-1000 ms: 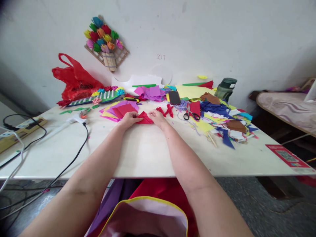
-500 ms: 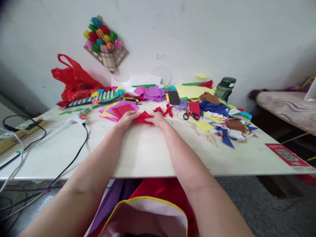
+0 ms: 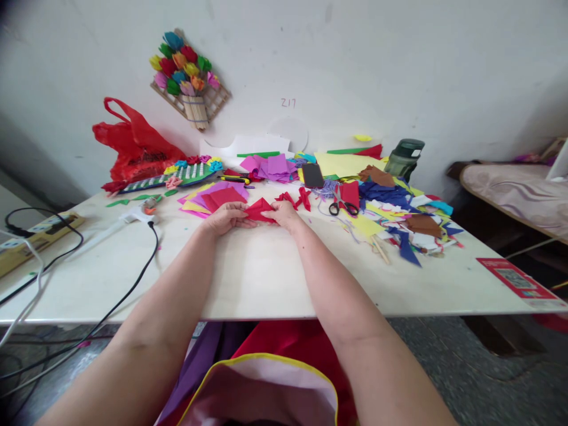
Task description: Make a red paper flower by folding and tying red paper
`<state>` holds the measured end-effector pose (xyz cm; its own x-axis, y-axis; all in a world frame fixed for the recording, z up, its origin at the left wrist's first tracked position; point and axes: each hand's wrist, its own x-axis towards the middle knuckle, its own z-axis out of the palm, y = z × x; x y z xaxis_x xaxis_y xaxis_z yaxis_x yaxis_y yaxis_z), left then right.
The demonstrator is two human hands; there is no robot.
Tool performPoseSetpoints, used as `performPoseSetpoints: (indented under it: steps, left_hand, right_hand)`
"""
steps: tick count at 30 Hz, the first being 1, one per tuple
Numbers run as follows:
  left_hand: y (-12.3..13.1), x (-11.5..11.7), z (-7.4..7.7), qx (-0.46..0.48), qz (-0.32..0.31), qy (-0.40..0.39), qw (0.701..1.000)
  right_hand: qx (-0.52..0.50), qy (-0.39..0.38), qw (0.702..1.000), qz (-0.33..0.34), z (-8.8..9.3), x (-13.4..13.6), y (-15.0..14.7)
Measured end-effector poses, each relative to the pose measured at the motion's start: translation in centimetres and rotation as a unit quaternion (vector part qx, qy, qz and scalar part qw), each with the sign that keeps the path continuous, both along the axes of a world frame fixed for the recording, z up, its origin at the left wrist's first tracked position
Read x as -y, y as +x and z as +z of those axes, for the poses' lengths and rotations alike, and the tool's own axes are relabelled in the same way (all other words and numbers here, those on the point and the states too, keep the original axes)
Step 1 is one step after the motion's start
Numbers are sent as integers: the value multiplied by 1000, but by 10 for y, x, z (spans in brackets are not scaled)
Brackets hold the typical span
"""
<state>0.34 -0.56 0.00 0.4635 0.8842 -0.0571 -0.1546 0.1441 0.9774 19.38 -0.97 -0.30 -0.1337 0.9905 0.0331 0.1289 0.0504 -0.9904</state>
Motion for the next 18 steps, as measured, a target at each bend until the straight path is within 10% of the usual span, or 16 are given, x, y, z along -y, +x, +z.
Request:
performPoseSetpoints:
  steps: [18]
  left_hand:
    - [-1,0,-1,-13,-20,22,999]
  right_hand:
    - [-2,-3,1000,-2,-1,0,0]
